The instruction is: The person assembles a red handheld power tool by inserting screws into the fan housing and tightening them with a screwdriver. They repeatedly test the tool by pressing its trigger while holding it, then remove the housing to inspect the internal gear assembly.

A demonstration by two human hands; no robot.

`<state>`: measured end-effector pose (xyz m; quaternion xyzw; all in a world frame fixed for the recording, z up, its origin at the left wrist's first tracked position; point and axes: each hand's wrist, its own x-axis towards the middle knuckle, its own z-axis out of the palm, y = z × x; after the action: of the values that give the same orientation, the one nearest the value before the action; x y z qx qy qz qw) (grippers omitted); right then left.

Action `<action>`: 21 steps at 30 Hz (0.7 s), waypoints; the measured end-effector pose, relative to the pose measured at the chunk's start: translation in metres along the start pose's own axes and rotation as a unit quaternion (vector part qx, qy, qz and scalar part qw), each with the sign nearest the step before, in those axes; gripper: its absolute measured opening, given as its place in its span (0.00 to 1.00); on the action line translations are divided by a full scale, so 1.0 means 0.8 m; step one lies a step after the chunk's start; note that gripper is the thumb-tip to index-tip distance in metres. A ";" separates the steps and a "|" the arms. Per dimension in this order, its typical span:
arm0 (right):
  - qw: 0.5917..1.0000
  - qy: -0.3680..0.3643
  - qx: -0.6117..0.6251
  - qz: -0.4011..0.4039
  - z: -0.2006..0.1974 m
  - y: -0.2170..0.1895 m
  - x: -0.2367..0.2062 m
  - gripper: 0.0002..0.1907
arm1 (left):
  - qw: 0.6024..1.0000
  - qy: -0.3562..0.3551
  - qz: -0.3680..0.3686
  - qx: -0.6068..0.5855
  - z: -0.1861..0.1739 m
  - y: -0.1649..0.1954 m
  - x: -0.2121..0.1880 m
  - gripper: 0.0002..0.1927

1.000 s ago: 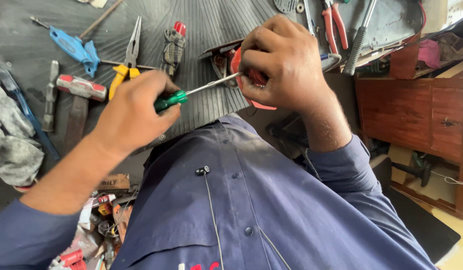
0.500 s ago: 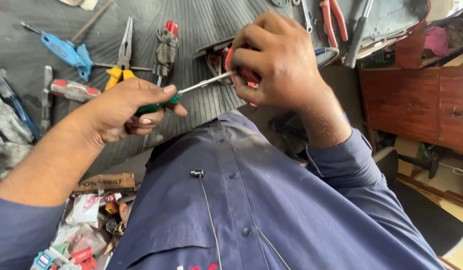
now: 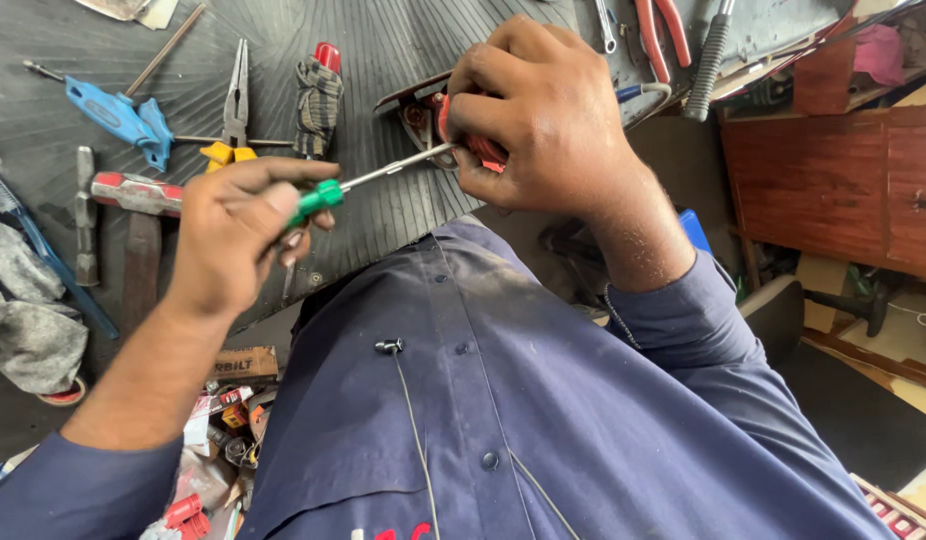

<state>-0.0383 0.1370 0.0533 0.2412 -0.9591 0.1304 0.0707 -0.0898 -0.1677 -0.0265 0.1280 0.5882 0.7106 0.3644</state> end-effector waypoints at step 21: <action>1.000 0.007 -0.003 -0.013 -0.006 -0.006 -0.001 0.08 | 0.990 0.036 -0.078 -0.115 0.011 0.003 -0.011 0.16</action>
<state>-0.0354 0.1346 0.0586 0.2521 -0.9558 0.1284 0.0800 -0.0794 -0.1675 -0.0194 0.0131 0.5234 0.7473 0.4092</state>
